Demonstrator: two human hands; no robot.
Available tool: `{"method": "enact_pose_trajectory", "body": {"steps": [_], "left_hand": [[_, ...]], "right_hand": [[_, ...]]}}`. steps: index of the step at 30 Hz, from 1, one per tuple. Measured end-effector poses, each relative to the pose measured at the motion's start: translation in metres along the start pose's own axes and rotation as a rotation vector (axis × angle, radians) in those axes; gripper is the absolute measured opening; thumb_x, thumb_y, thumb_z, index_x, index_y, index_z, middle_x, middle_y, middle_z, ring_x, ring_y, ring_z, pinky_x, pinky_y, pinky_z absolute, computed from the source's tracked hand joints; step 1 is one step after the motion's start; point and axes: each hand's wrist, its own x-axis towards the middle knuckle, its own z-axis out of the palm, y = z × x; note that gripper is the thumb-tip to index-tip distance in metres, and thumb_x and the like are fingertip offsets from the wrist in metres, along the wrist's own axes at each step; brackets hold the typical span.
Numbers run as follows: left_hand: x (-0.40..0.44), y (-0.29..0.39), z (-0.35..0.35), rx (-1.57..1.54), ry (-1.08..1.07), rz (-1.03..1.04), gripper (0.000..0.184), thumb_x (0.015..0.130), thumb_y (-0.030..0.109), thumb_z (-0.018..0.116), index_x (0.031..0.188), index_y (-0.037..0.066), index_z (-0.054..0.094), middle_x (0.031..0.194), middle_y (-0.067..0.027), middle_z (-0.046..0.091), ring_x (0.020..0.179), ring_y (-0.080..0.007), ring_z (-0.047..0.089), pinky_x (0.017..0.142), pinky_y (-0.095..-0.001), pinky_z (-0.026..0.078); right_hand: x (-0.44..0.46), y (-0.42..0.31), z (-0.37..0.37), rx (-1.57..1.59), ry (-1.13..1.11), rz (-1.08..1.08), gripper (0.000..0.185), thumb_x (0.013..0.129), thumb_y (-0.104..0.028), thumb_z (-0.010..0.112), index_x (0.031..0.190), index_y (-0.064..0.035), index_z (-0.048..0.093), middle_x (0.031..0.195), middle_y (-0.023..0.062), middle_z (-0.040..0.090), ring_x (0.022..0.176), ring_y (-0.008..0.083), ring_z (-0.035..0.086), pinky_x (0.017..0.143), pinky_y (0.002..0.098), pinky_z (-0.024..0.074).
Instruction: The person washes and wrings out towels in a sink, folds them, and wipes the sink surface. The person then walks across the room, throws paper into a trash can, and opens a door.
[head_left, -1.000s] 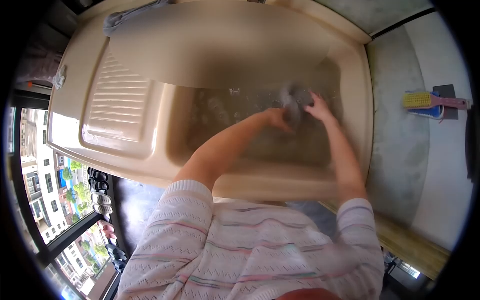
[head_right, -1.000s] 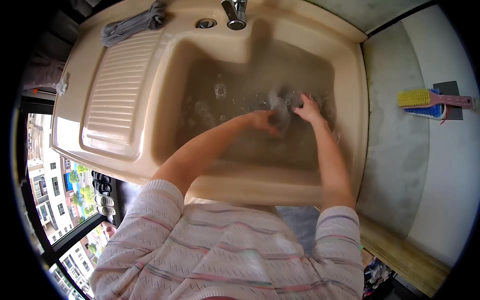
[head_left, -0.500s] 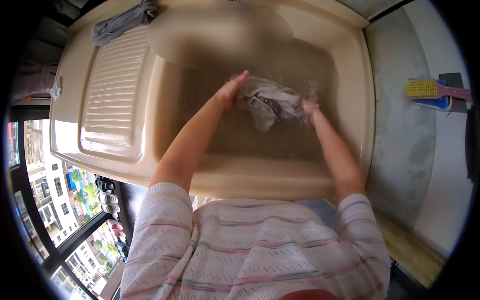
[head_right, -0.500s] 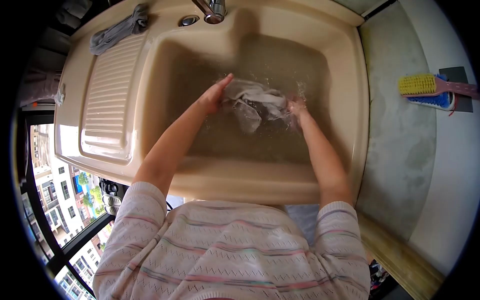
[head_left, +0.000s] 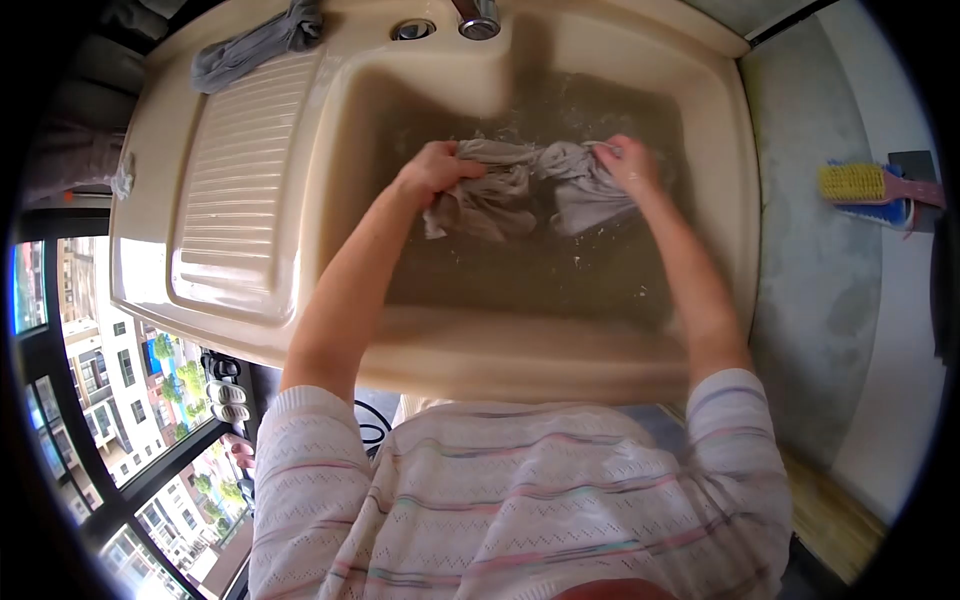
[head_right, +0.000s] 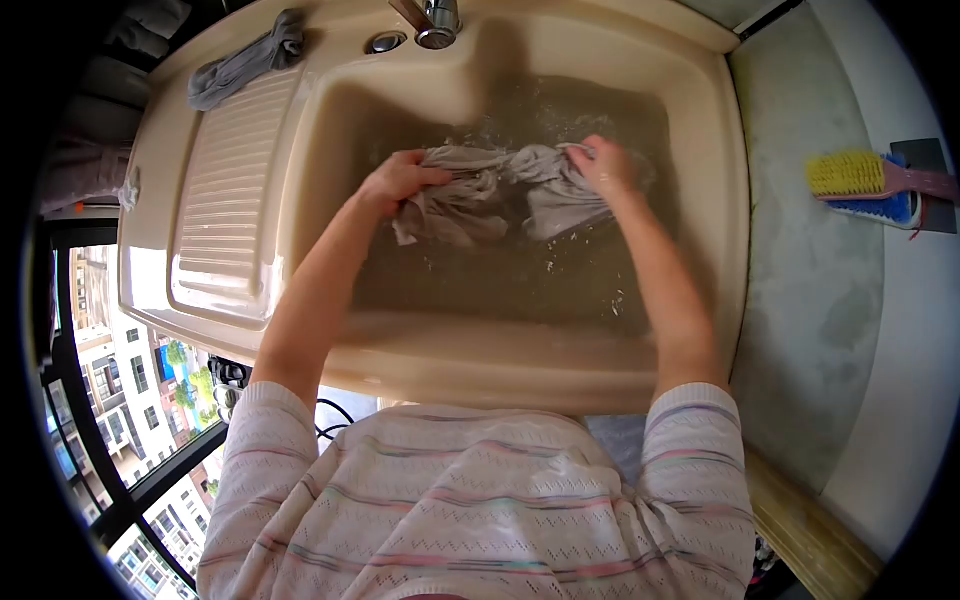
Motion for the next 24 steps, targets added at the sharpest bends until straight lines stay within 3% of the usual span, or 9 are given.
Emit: {"method": "enact_pose_trajectory", "body": {"steps": [4,6,10,14,16,19,20,22,24], "left_hand": [[0.001,-0.002,-0.051,0.810,0.412,0.229,0.061,0.059,0.012,0.068,0.116,0.004,0.050,0.099,-0.0151,0.059,0.088,-0.0262,0.058,0.078,-0.0344,0.048],[0.006,-0.009,-0.048,1.027,0.537,0.315,0.069,0.058,0.019,0.069,0.123,0.013,0.045,0.116,-0.0169,0.049,0.107,-0.0320,0.048,0.090,-0.0399,0.041],[0.009,-0.026,-0.036,1.163,0.452,0.157,0.081,0.061,0.025,0.070,0.132,0.022,0.033,0.127,-0.0127,0.039,0.118,-0.0319,0.037,0.094,-0.0471,0.036],[0.017,-0.048,-0.049,1.214,0.430,0.163,0.079,0.063,0.032,0.068,0.132,0.019,0.033,0.125,-0.0168,0.041,0.114,-0.0344,0.041,0.095,-0.0431,0.036],[0.014,-0.043,-0.048,1.172,0.443,0.223,0.077,0.063,0.033,0.066,0.131,0.013,0.036,0.121,-0.0204,0.044,0.110,-0.0358,0.045,0.094,-0.0386,0.038],[0.000,-0.030,-0.040,1.102,0.431,0.277,0.071,0.069,0.037,0.063,0.130,0.011,0.038,0.123,-0.0202,0.044,0.111,-0.0343,0.045,0.093,-0.0371,0.038],[0.004,-0.032,-0.038,1.019,0.424,0.256,0.072,0.070,0.038,0.063,0.130,0.008,0.036,0.121,-0.0196,0.046,0.111,-0.0331,0.045,0.094,-0.0369,0.038],[0.019,-0.036,-0.030,0.856,0.394,0.219,0.075,0.071,0.039,0.063,0.130,0.002,0.033,0.117,-0.0184,0.050,0.112,-0.0307,0.046,0.095,-0.0364,0.037],[0.001,-0.019,0.006,0.372,0.241,0.168,0.069,0.072,0.040,0.064,0.124,0.001,0.040,0.112,-0.0171,0.053,0.109,-0.0280,0.048,0.094,-0.0340,0.037]], "right_hand": [[-0.002,-0.001,-0.068,-0.534,-0.223,0.113,0.066,0.065,-0.045,0.070,0.122,-0.0198,0.048,0.135,0.0102,0.035,0.120,0.0314,0.037,0.093,0.0549,0.0318],[0.001,-0.045,-0.065,-0.524,-0.350,-0.070,0.090,0.062,-0.045,0.072,0.136,-0.0224,0.025,0.144,0.0078,0.017,0.131,0.0319,0.018,0.097,0.0644,0.0168],[-0.021,-0.116,0.009,-0.477,-0.554,-0.347,0.100,0.061,-0.046,0.073,0.138,-0.0187,0.016,0.143,0.0095,0.021,0.131,0.0301,0.020,0.103,0.0587,0.0106],[-0.029,-0.099,0.076,-0.390,-0.838,-0.109,0.053,0.078,-0.035,0.058,0.122,-0.0094,0.046,0.127,0.0139,0.045,0.116,0.0277,0.044,0.100,0.0503,0.0235],[-0.057,-0.060,0.111,-0.240,-0.554,0.029,0.037,0.080,-0.031,0.052,0.108,-0.0079,0.058,0.110,0.0170,0.056,0.105,0.0316,0.052,0.096,0.0403,0.0333],[-0.070,-0.045,0.089,0.165,-0.451,-0.157,0.033,0.075,-0.027,0.057,0.101,-0.0074,0.061,0.101,0.0176,0.060,0.096,0.0338,0.055,0.088,0.0349,0.0405],[-0.048,-0.057,0.079,-0.319,-0.668,-0.492,0.032,0.073,-0.021,0.057,0.098,-0.0012,0.057,0.096,0.0120,0.062,0.090,0.0269,0.058,0.080,0.0341,0.0443],[-0.058,-0.135,0.005,0.171,-0.561,-0.200,0.031,0.065,-0.014,0.063,0.092,-0.0005,0.057,0.087,0.0091,0.063,0.078,0.0189,0.059,0.071,0.0311,0.0451],[-0.062,-0.177,-0.028,0.534,-0.445,-0.301,0.023,0.063,0.000,0.060,0.086,0.0001,0.056,0.074,0.0040,0.058,0.069,0.0088,0.051,0.064,0.0228,0.0419]]}}
